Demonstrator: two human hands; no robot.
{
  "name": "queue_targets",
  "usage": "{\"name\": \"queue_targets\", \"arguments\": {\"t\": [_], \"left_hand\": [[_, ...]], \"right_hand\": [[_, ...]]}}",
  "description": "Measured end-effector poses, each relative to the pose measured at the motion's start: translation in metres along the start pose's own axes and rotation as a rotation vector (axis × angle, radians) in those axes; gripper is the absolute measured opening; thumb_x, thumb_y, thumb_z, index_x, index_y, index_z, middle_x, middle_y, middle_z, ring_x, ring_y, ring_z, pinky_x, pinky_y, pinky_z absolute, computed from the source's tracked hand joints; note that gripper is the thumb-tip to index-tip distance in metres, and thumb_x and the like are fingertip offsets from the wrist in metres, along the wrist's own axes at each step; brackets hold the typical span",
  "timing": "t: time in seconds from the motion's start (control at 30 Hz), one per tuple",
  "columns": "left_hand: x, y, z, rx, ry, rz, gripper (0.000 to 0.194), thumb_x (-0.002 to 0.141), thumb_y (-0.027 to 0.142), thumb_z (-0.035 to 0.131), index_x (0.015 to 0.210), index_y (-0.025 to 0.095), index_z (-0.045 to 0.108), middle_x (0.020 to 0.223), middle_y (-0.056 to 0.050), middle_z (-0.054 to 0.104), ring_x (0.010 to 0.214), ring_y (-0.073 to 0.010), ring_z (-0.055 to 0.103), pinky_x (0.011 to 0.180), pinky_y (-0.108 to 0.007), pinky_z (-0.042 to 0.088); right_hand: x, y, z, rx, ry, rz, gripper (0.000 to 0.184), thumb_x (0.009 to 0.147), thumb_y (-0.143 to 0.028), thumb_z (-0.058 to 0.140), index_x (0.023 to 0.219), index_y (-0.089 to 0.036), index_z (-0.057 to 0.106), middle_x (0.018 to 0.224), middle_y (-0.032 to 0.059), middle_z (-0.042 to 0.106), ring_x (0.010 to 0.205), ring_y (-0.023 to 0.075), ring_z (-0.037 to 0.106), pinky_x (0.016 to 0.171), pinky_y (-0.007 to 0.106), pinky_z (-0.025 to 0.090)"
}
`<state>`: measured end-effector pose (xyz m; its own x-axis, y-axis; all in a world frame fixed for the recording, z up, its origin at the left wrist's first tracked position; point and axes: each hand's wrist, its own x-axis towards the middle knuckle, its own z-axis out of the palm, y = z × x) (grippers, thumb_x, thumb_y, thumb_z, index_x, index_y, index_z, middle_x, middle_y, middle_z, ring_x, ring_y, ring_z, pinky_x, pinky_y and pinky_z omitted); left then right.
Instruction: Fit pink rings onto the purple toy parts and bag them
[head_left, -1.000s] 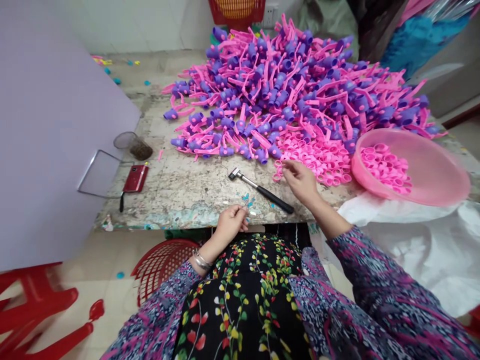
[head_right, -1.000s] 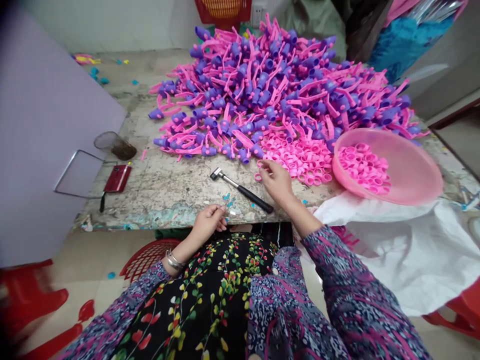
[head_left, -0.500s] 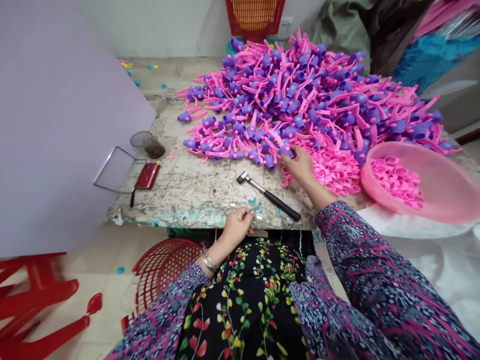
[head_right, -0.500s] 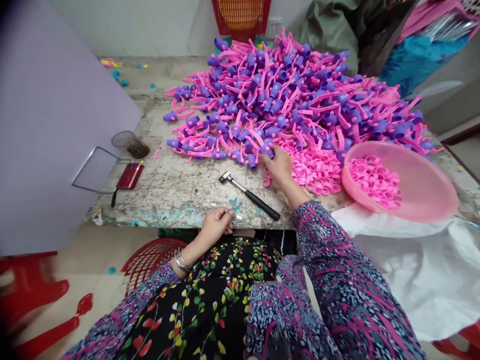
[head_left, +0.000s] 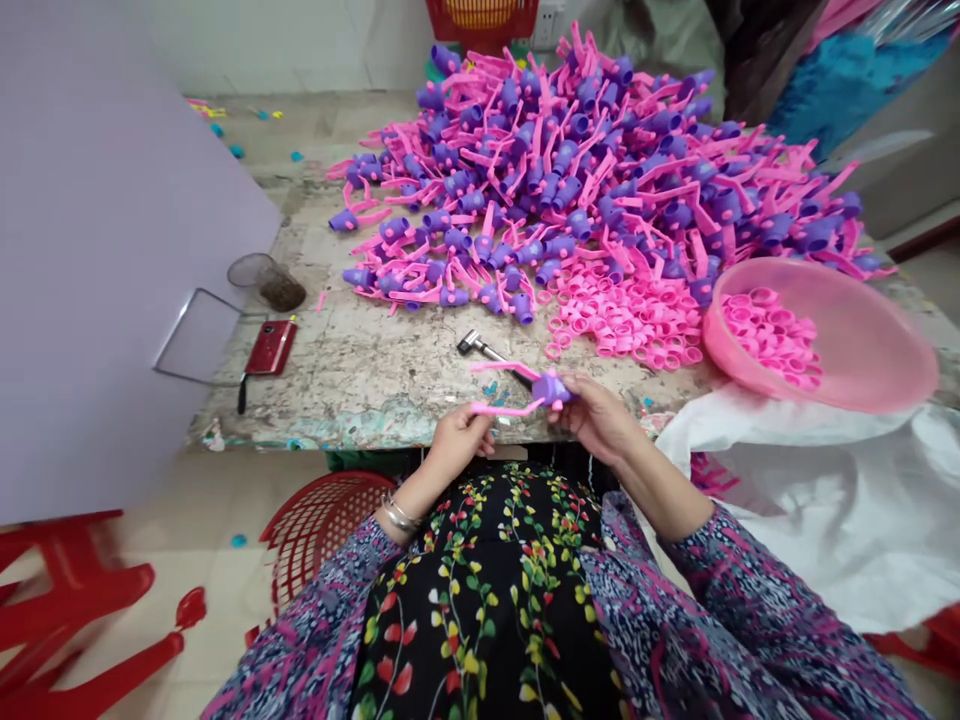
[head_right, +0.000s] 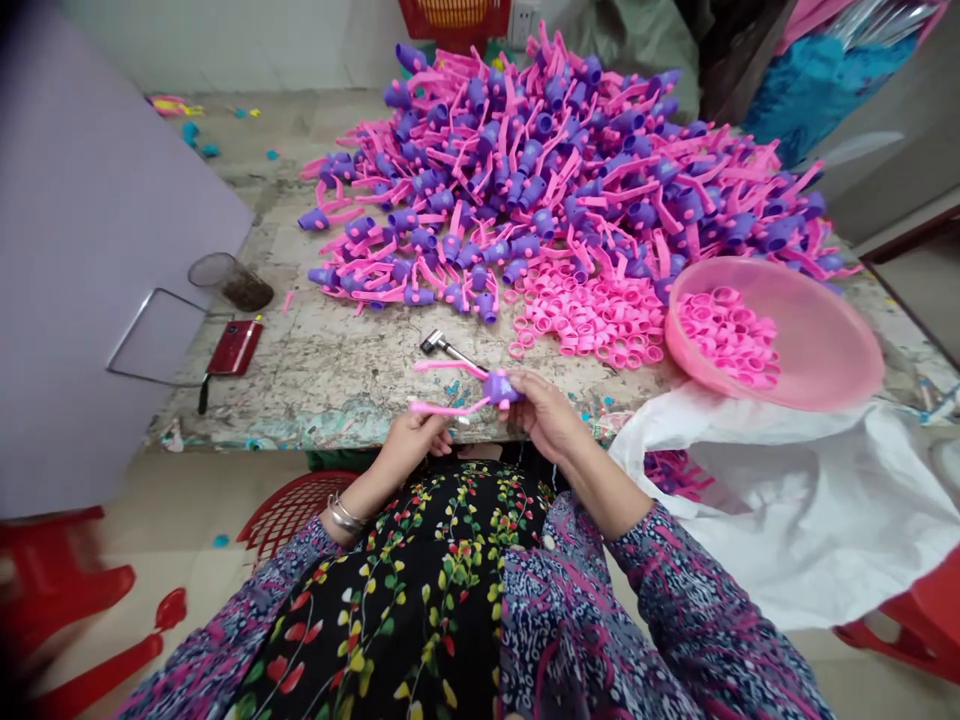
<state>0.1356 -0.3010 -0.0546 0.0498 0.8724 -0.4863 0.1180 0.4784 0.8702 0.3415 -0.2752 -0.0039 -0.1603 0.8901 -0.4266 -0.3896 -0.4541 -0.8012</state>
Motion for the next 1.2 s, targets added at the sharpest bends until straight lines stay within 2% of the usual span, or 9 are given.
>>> {"name": "queue_targets", "arguments": {"t": [0.27, 0.4, 0.47, 0.53, 0.63, 0.8, 0.93, 1.07, 1.2], "left_hand": [[-0.011, 0.010, -0.018, -0.302, -0.006, 0.013, 0.038, 0.073, 0.049, 0.070, 0.085, 0.013, 0.063, 0.056, -0.002, 0.066, 0.045, -0.0120, 0.060, 0.045, -0.020, 0.046], [-0.019, 0.007, -0.039, -0.356, 0.227, 0.049, 0.036, 0.072, 0.047, 0.072, 0.084, 0.015, 0.062, 0.056, 0.001, 0.064, 0.046, -0.0122, 0.060, 0.045, -0.020, 0.045], [-0.028, 0.008, -0.043, -0.313, 0.355, 0.136, 0.031, 0.076, 0.046, 0.069, 0.082, 0.017, 0.062, 0.057, 0.001, 0.065, 0.048, -0.0115, 0.061, 0.046, -0.020, 0.045], [-0.040, 0.010, -0.042, -0.222, 0.388, 0.241, 0.028, 0.080, 0.044, 0.066, 0.079, 0.017, 0.063, 0.058, 0.001, 0.065, 0.051, -0.0109, 0.061, 0.050, -0.020, 0.046], [-0.052, 0.018, -0.035, -0.169, 0.182, 0.246, 0.030, 0.081, 0.046, 0.067, 0.079, 0.015, 0.065, 0.059, -0.001, 0.066, 0.053, -0.0118, 0.062, 0.054, -0.021, 0.049], [-0.048, 0.024, -0.029, -0.501, -0.360, -0.188, 0.044, 0.086, 0.055, 0.058, 0.091, 0.012, 0.064, 0.061, -0.006, 0.068, 0.048, -0.0146, 0.064, 0.044, -0.021, 0.047], [-0.038, 0.023, -0.029, -0.721, -0.654, -0.284, 0.048, 0.089, 0.056, 0.052, 0.093, 0.010, 0.064, 0.066, -0.010, 0.071, 0.049, -0.0164, 0.067, 0.046, -0.022, 0.051], [-0.036, 0.030, -0.025, -0.759, -0.754, -0.316, 0.049, 0.091, 0.054, 0.052, 0.085, 0.008, 0.065, 0.071, -0.013, 0.073, 0.052, -0.0180, 0.069, 0.046, -0.022, 0.052], [-0.038, 0.037, -0.023, -0.688, -0.689, -0.261, 0.040, 0.089, 0.047, 0.059, 0.085, 0.008, 0.066, 0.068, -0.011, 0.072, 0.053, -0.0175, 0.069, 0.048, -0.022, 0.053]], "right_hand": [[-0.013, -0.002, 0.005, -0.098, -0.169, -0.019, 0.035, 0.070, -0.042, 0.081, 0.096, -0.021, 0.070, 0.075, -0.0028, 0.065, 0.059, 0.0092, 0.058, 0.058, 0.022, 0.051], [-0.017, -0.002, 0.003, -0.203, -0.149, -0.167, 0.034, 0.071, -0.040, 0.081, 0.096, -0.023, 0.066, 0.081, -0.0029, 0.066, 0.062, 0.0091, 0.059, 0.062, 0.024, 0.052], [-0.018, 0.002, 0.003, -0.277, -0.120, -0.247, 0.033, 0.073, -0.038, 0.080, 0.096, -0.023, 0.064, 0.086, -0.0017, 0.066, 0.067, 0.0105, 0.061, 0.066, 0.025, 0.053], [-0.019, 0.007, 0.004, -0.349, -0.113, -0.311, 0.033, 0.075, -0.037, 0.079, 0.100, -0.024, 0.062, 0.094, 0.0006, 0.066, 0.078, 0.0133, 0.063, 0.071, 0.028, 0.054], [-0.021, 0.016, 0.008, -0.436, -0.122, -0.404, 0.036, 0.078, -0.037, 0.076, 0.109, -0.025, 0.061, 0.105, 0.0035, 0.067, 0.093, 0.0175, 0.065, 0.081, 0.033, 0.055], [-0.027, 0.023, 0.016, -0.568, -0.173, -0.563, 0.044, 0.085, -0.034, 0.071, 0.126, -0.027, 0.056, 0.121, 0.0072, 0.065, 0.108, 0.0217, 0.065, 0.093, 0.041, 0.053], [-0.033, 0.021, 0.019, -0.675, -0.272, -0.681, 0.054, 0.089, -0.030, 0.067, 0.139, -0.030, 0.045, 0.129, 0.0087, 0.064, 0.116, 0.0235, 0.064, 0.099, 0.044, 0.052], [-0.036, 0.016, 0.020, -0.880, -0.363, -0.834, 0.065, 0.091, -0.026, 0.065, 0.148, -0.032, 0.034, 0.127, 0.0086, 0.067, 0.117, 0.0244, 0.065, 0.102, 0.046, 0.051], [-0.037, 0.012, 0.019, -0.989, -0.380, -0.897, 0.067, 0.092, -0.026, 0.063, 0.151, -0.032, 0.031, 0.124, 0.0077, 0.069, 0.117, 0.0244, 0.066, 0.099, 0.045, 0.053]]}}
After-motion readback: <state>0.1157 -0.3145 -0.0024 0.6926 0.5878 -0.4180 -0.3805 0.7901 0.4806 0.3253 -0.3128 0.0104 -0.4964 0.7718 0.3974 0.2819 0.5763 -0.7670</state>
